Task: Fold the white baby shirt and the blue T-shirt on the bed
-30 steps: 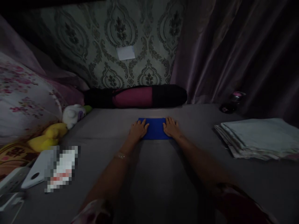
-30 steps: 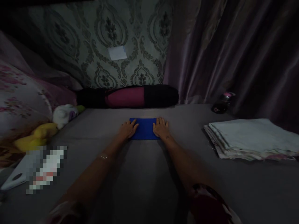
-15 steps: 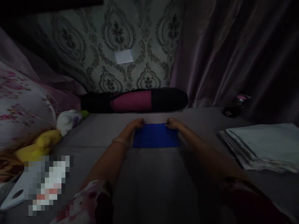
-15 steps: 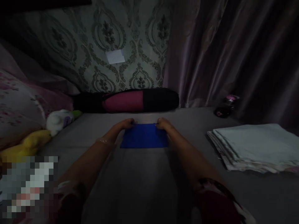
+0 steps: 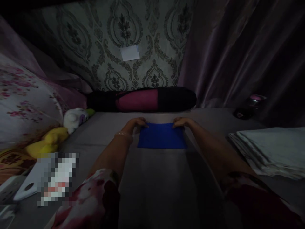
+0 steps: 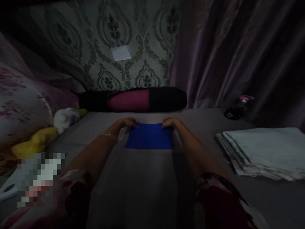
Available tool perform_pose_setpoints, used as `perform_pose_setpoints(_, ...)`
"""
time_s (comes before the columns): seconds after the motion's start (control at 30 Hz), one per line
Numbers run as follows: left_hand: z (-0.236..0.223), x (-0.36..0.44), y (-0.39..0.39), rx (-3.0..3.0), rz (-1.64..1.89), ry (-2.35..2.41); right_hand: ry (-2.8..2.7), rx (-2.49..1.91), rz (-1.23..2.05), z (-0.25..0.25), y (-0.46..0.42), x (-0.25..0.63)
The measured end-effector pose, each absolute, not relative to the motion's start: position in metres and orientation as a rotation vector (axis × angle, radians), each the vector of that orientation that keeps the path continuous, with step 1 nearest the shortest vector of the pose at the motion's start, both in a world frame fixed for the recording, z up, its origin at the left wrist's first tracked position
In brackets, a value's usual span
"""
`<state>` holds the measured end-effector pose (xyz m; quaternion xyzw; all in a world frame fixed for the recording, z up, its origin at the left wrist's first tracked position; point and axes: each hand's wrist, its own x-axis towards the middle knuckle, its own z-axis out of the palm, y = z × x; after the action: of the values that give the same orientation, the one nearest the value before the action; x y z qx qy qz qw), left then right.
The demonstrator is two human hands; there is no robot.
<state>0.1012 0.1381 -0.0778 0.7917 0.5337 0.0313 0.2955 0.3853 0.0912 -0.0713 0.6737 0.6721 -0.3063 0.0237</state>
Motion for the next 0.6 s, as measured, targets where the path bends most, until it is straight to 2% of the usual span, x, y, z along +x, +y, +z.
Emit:
perform_pose_setpoints(0.17,-0.052,0.097,0.123,2.037,0.173,1.357,2.249,2.176,-0.959,-0.055,0.07,0.393)
perform_pose_setpoints(0.43,0.003,0.085,0.102,2.119,0.552,1.141,2.612,2.158,-0.938,0.01,0.029,0.401)
perform_pose_setpoints(0.5,0.011,0.083,0.093,2.14,0.602,1.112,2.735,2.139,-0.836,0.017,0.02,0.401)
perform_pose_setpoints(0.6,0.011,0.084,0.073,2.223,0.672,1.147,2.845,2.154,-0.518,0.01,0.005,0.4)
